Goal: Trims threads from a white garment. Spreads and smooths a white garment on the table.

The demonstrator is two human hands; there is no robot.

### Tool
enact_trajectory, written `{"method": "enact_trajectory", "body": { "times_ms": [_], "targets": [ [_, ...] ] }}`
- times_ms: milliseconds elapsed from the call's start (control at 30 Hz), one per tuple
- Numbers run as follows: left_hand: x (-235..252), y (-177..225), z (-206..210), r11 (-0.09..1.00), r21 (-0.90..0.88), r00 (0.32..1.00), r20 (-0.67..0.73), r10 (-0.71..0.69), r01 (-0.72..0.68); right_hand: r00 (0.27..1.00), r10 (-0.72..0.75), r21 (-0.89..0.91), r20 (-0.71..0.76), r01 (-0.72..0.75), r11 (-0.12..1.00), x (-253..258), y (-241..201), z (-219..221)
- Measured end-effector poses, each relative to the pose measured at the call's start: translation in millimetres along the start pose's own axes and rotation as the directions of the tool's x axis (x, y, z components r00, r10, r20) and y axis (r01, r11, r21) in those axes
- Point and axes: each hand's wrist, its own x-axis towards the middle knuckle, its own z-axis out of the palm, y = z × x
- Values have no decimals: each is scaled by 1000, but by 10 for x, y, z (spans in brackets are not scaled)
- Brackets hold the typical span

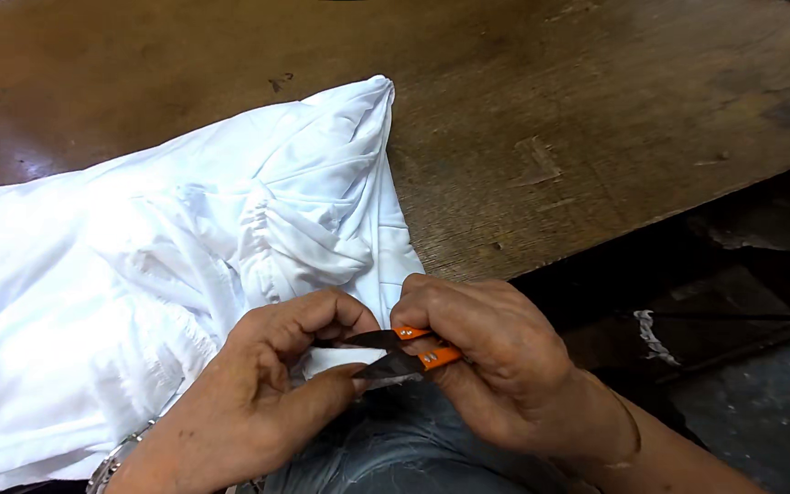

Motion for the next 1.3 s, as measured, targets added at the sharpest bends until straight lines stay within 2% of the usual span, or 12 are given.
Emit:
{"method": "enact_trajectory", "body": {
  "times_ms": [267, 367, 500, 600, 700, 833, 1000, 1300],
  "targets": [
    [-9, -59, 13, 992, 67, 994, 28, 107, -108, 1000, -11, 9, 8, 11, 1000, 28, 11, 4],
    [4, -70, 49, 987, 128, 994, -36, 106, -100, 1000, -1, -4, 6, 1, 1000, 28, 7, 10],
    [17, -76, 58, 977, 183, 992, -43, 122, -112, 993, 113, -4, -38, -113, 994, -62, -41, 16],
    [13, -69, 29, 986, 157, 996, -59, 60, -50, 980, 197, -59, -34, -199, 978, -228, -118, -79],
    [33, -57, -7, 997, 71, 997, -78, -27, 33, 984, 176, -255, -27, -177, 951, -457, -130, -114],
    [73, -49, -35, 999, 27, 999, -34, -41, 42, 986, 165, -437, -29, -161, 885, -587, -164, -82],
    [87, -36, -51, 999, 2, 999, -9, -41, 41, 992, 116, -445, -40, -121, 887, -490, -151, -3],
    [97, -47, -46, 998, -13, 998, -1, -57, 57, 992, 114, -404, -48, -124, 906, -481, -141, 71]
  ]
}}
